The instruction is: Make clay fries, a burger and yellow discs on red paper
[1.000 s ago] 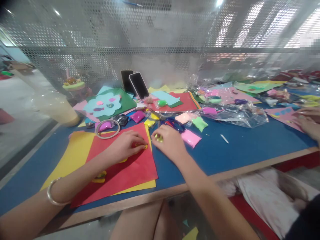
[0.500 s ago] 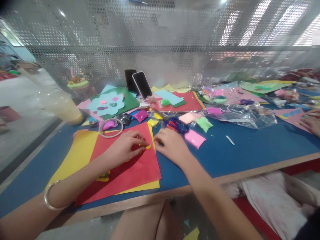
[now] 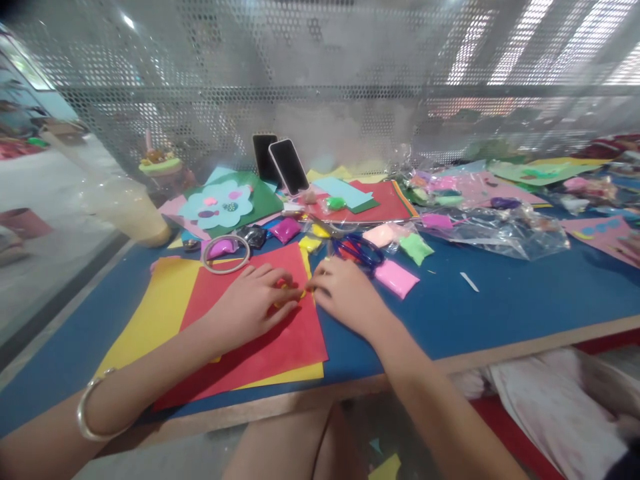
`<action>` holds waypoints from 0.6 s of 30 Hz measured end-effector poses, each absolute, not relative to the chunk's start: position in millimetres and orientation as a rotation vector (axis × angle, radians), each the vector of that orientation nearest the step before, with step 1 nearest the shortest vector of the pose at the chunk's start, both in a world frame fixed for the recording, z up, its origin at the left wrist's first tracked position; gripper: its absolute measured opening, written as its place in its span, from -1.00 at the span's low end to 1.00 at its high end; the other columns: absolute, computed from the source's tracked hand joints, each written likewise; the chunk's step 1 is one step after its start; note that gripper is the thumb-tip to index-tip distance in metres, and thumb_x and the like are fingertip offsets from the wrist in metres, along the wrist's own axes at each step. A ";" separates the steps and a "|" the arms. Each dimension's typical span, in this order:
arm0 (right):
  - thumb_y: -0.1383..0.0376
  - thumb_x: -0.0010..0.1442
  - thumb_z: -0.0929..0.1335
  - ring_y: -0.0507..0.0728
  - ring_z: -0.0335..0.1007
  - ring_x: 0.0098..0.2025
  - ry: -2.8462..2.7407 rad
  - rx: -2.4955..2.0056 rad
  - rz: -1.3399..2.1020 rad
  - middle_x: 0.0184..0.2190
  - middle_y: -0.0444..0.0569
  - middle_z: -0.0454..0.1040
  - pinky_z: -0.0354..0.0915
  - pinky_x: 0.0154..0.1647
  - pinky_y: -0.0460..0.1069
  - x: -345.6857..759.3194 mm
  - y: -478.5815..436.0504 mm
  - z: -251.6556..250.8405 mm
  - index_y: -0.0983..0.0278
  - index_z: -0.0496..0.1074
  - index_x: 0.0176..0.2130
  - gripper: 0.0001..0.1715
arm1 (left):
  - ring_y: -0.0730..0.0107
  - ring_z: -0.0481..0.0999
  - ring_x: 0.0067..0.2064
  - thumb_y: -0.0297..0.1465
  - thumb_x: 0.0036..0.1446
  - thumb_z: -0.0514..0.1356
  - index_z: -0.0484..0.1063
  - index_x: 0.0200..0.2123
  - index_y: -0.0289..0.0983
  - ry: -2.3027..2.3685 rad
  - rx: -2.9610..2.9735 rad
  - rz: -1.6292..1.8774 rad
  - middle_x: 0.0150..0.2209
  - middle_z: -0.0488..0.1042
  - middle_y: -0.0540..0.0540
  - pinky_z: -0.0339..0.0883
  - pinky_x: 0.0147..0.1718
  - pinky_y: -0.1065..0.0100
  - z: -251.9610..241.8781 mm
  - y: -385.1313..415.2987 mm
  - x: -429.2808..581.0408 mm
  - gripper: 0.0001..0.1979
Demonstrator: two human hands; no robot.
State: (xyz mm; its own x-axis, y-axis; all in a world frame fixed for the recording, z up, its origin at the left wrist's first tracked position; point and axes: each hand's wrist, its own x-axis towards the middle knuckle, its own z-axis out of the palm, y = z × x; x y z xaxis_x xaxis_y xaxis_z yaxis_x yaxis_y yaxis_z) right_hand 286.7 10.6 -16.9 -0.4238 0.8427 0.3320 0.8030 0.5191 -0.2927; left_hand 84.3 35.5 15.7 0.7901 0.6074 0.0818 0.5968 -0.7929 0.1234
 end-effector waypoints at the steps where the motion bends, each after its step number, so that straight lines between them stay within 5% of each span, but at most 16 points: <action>1: 0.45 0.20 0.25 0.18 0.33 -0.20 -2.346 -1.360 0.130 -0.27 0.04 0.49 0.23 -0.15 0.10 286.4 10.6 -16.7 0.27 0.57 -0.20 -0.68 | 0.19 0.37 -0.11 -0.28 0.29 0.02 0.52 -0.06 -0.20 0.976 2.887 0.198 -0.14 0.47 -0.14 0.18 -0.21 0.21 15.8 35.0 83.7 -0.68; 18: 0.44 0.22 0.26 0.17 0.37 -0.22 -2.368 -1.376 0.097 -0.28 0.02 0.52 0.21 -0.20 0.08 284.8 9.5 -14.9 0.26 0.57 -0.17 -0.69 | 0.18 0.37 -0.09 -0.32 0.28 0.02 0.54 -0.14 -0.22 1.031 2.802 0.319 -0.15 0.46 -0.12 0.26 -0.15 0.18 6.6 29.3 78.1 -0.70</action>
